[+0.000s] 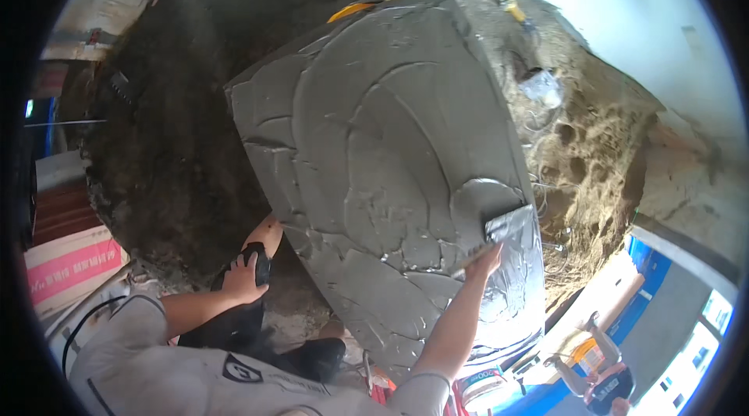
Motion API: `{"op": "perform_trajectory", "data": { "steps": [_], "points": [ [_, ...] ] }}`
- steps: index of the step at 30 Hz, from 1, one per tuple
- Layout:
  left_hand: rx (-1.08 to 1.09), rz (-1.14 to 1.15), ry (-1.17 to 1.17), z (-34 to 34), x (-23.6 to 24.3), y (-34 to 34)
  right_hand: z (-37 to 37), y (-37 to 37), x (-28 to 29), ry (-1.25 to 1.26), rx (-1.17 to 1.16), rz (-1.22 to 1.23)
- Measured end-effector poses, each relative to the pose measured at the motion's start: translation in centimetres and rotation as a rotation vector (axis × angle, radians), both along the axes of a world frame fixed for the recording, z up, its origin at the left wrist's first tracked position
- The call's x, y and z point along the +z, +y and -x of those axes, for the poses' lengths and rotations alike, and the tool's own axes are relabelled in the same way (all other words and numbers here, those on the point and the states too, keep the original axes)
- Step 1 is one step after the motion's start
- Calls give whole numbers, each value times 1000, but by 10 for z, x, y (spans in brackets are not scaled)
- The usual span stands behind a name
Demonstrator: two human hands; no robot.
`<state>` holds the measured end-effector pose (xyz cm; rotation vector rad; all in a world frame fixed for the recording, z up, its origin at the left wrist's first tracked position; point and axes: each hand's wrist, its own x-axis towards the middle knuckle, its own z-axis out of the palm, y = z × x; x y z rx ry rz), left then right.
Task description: Spreading wet mortar onto the back of a ceramic tile using a trowel.
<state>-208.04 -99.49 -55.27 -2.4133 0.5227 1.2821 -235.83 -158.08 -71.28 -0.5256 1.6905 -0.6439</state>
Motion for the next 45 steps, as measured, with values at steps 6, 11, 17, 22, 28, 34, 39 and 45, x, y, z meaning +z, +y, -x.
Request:
{"op": "perform_trajectory", "data": {
  "steps": [6,11,17,22,28,34,39,45],
  "points": [
    [-21,101,30,-110,-8,6,-283,-47,-14,-44,184,63],
    [131,85,141,-179,-2,-14,-483,-81,-13,-42,487,56],
    [114,142,81,-204,-7,-13,-608,-16,-4,-28,713,74],
    [123,132,111,-205,-7,-20,-608,121,-11,340,1195,272],
    [70,129,69,-179,-8,-11,-574,297,15,318,1597,302],
    [-32,101,32,-121,-5,0,-375,355,48,448,1679,136],
    [-129,71,-24,-30,-16,5,-90,397,53,526,1471,149],
    [-243,-39,-105,88,-48,51,230,464,64,579,1190,-45]
  ]
}}
